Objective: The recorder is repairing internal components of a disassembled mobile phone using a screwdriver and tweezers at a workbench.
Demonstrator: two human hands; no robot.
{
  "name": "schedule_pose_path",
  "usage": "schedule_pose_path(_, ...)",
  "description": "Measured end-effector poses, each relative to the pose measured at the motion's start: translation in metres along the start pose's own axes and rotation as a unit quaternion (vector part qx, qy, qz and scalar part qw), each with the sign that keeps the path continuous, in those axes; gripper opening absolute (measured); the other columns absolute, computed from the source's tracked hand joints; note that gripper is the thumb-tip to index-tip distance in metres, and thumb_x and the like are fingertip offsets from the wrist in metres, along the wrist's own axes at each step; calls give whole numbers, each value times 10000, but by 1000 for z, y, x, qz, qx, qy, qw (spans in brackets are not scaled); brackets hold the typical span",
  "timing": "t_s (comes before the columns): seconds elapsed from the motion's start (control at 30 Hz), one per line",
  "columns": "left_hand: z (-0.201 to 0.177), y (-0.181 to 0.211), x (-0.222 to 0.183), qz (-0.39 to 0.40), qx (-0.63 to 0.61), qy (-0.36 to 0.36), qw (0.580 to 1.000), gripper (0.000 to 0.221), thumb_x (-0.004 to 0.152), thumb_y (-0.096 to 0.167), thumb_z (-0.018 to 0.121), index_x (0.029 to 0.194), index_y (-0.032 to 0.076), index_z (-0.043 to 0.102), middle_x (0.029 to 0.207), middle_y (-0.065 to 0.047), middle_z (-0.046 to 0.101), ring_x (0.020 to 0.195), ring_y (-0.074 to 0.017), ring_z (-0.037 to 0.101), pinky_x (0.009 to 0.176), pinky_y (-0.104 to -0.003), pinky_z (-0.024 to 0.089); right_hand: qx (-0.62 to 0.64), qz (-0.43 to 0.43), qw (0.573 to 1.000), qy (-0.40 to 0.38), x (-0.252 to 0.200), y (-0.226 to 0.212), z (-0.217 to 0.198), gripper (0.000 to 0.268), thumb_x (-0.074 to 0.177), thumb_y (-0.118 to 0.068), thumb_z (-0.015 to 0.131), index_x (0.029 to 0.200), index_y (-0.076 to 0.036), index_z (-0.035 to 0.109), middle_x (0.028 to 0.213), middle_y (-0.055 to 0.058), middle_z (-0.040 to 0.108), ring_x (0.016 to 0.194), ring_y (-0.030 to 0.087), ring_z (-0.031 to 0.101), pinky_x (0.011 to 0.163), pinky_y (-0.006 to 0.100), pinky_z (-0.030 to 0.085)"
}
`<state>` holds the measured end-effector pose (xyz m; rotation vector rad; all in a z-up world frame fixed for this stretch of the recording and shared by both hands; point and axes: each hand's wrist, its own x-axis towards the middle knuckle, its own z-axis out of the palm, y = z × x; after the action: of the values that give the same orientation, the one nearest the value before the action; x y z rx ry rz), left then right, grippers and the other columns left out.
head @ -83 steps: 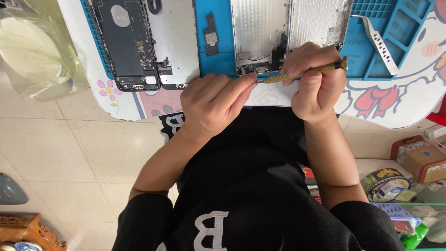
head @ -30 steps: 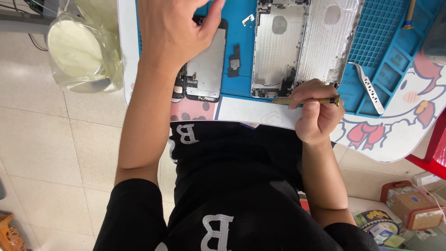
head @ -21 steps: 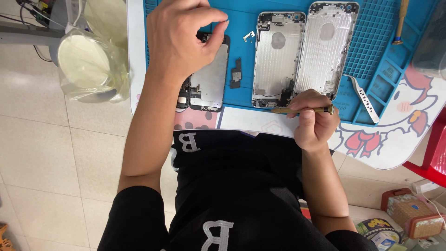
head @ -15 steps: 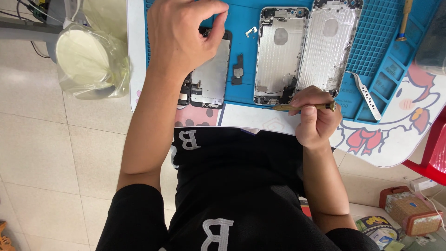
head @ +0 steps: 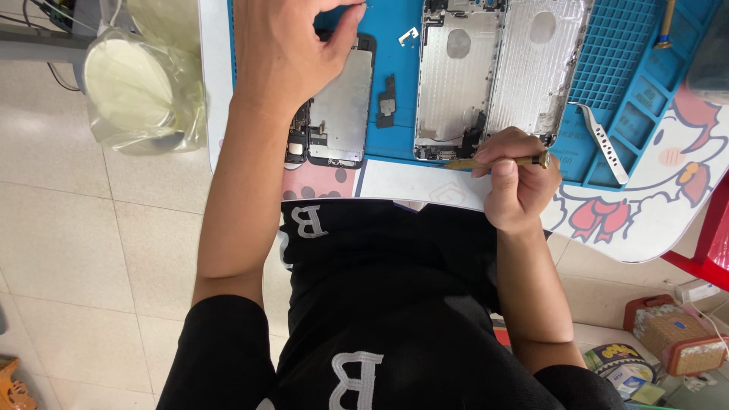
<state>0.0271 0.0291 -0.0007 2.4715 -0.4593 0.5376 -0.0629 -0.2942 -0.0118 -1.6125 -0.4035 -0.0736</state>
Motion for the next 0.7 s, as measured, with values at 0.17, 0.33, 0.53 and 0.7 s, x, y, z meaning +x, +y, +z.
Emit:
schedule_pose_path(0.17,-1,1,0,-4,-4,2,1000,113,953,149,830,1062,153,801,925,-40,741,823,-261,675,767,-396,486,-1,8,1000,1,0,-1,0,291,1150,-234,546,1026,29,557,931,155,651,677,170,622,637,261,514)
schedule_pose_path(0.33,5,-8,-7,-5,-1,0,1000,78,979,180,839,1016,127,796,945,-37,756,830,-265,689,773,-402,498,-6,14,1000,4,0,-2,1,297,1147,-240,546,1026,30,558,930,157,654,690,179,628,624,250,523)
schedule_pose_path(0.53,1,-7,-6,-16,-12,-6,1000,118,988,159,771,1023,50,741,886,-90,707,780,-278,665,718,-392,495,-13,6,1000,2,0,0,0,293,1148,-236,554,1023,29,557,925,160,652,674,179,627,660,275,523)
schedule_pose_path(0.7,4,-10,-8,-73,37,-12,997,55,921,27,716,902,76,703,695,-67,638,588,-256,606,625,-382,482,-11,0,1000,2,0,1,0,288,1154,-230,554,1031,30,558,877,159,655,677,179,634,681,288,532)
